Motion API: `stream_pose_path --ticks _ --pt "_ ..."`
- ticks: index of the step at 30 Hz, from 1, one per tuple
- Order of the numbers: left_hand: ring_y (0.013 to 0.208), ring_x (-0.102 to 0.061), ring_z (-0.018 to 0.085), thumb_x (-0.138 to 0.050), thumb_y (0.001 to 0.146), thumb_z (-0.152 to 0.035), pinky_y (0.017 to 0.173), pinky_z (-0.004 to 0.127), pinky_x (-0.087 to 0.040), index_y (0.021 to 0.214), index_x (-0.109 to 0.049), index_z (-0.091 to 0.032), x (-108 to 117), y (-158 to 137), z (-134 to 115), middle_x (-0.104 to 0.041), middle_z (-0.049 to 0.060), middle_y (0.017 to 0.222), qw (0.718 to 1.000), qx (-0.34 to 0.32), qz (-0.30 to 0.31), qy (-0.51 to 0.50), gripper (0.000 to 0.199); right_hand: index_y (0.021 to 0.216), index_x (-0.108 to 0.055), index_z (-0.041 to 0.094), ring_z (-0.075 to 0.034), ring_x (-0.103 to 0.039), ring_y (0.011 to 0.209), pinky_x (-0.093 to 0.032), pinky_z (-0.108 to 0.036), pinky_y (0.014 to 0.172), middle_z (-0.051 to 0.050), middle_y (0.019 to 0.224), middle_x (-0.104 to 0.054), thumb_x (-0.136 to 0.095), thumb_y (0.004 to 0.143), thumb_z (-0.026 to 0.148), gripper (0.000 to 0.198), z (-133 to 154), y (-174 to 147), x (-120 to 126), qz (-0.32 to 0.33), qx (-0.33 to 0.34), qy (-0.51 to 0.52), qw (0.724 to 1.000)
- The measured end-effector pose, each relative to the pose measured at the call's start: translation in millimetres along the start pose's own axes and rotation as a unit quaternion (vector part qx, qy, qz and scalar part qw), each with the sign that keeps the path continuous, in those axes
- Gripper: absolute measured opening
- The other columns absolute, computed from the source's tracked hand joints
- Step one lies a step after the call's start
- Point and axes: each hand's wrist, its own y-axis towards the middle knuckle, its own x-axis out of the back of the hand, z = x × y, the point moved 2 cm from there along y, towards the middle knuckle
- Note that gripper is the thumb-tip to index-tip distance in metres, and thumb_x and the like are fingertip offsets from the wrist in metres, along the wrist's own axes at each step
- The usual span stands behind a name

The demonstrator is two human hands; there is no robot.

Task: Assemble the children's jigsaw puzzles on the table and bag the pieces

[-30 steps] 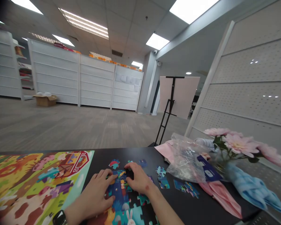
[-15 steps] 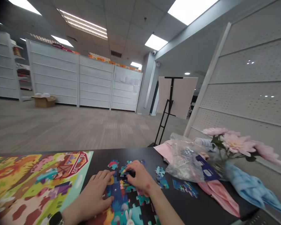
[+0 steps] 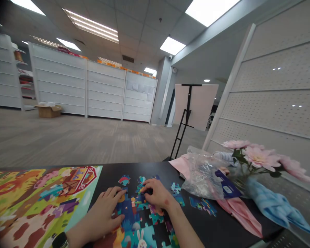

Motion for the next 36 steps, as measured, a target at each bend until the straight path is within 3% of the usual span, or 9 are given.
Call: stream_pose_path --ticks 9,14,16,20,24,30,33,36 --pt "0.132 -0.045 0.033 -0.059 0.081 -0.039 0.111 0.047 -0.033 0.145 -0.053 -0.019 -2 0 3 -0.053 0.013 0.143 1.000 -0.004 -0.005 0.003 0.068 0.079 -0.080 0.027 -0.022 -0.068 0.109 -0.047 -0.039 0.104 -0.003 0.120 -0.074 -0.054 0.070 0.006 0.035 1 1 2 0.002 0.005 -0.008 1.000" --pt "0.132 -0.045 0.033 -0.059 0.080 -0.039 0.111 0.047 -0.033 0.145 -0.053 -0.020 -4 1 4 -0.053 0.014 0.144 1.000 -0.004 -0.005 0.004 0.068 0.117 -0.073 0.026 -0.019 -0.058 0.123 -0.041 -0.038 0.110 -0.004 0.131 -0.068 -0.040 0.069 -0.002 0.065 -10 5 0 -0.016 -0.015 -0.028 0.999" --pt "0.133 -0.045 0.033 -0.059 0.080 -0.039 0.111 0.047 -0.033 0.145 -0.054 -0.020 -5 0 4 -0.052 0.014 0.144 1.000 -0.004 -0.007 0.003 0.068 0.121 -0.072 0.027 -0.021 -0.056 0.126 -0.039 -0.042 0.111 -0.003 0.133 -0.067 -0.039 0.071 -0.002 0.067 -17 6 -4 -0.015 -0.041 -0.046 0.998" --pt "0.134 -0.044 0.033 -0.060 0.080 -0.040 0.112 0.047 -0.032 0.145 -0.054 -0.020 -4 -1 4 -0.053 0.014 0.144 1.000 -0.004 -0.007 0.000 0.068 0.122 -0.071 0.032 -0.028 -0.051 0.128 -0.036 -0.052 0.107 -0.004 0.136 -0.065 -0.042 0.076 0.000 0.063 -28 7 -8 -0.028 -0.102 -0.086 0.991" --pt "0.134 -0.045 0.033 -0.060 0.080 -0.040 0.112 0.047 -0.033 0.145 -0.054 -0.020 -3 -1 3 -0.053 0.014 0.145 1.000 0.000 -0.002 0.001 0.068 0.123 -0.069 0.028 -0.030 -0.049 0.129 -0.035 -0.051 0.105 -0.009 0.137 -0.061 -0.051 0.084 0.013 0.046 -24 7 -6 -0.051 -0.122 -0.098 0.986" --pt "0.135 -0.044 0.033 -0.060 0.080 -0.039 0.112 0.048 -0.033 0.146 -0.053 -0.020 -4 1 3 -0.052 0.013 0.146 1.000 -0.002 -0.005 0.003 0.069 0.101 -0.069 0.026 -0.029 -0.055 0.116 -0.041 -0.045 0.100 -0.005 0.118 -0.068 -0.073 0.075 0.036 0.028 -18 5 -3 -0.090 -0.123 -0.068 0.986" --pt "0.136 -0.044 0.033 -0.059 0.081 -0.040 0.113 0.048 -0.033 0.143 -0.056 -0.018 -3 0 3 -0.052 0.015 0.146 1.000 0.001 0.001 0.005 0.066 0.104 -0.067 0.023 -0.029 -0.058 0.112 -0.041 -0.047 0.100 -0.008 0.112 -0.070 -0.056 0.087 0.031 0.022 -34 5 4 -0.150 -0.147 -0.045 0.977" --pt "0.141 -0.039 0.034 -0.059 0.081 -0.039 0.115 0.048 -0.032 0.140 -0.059 -0.018 -2 -1 2 -0.045 0.014 0.154 1.000 0.010 0.006 0.010 0.063 0.101 -0.068 0.021 -0.030 -0.061 0.110 -0.041 -0.048 0.102 -0.012 0.109 -0.070 -0.044 0.085 0.019 0.028 -57 5 15 -0.222 -0.172 -0.008 0.960"
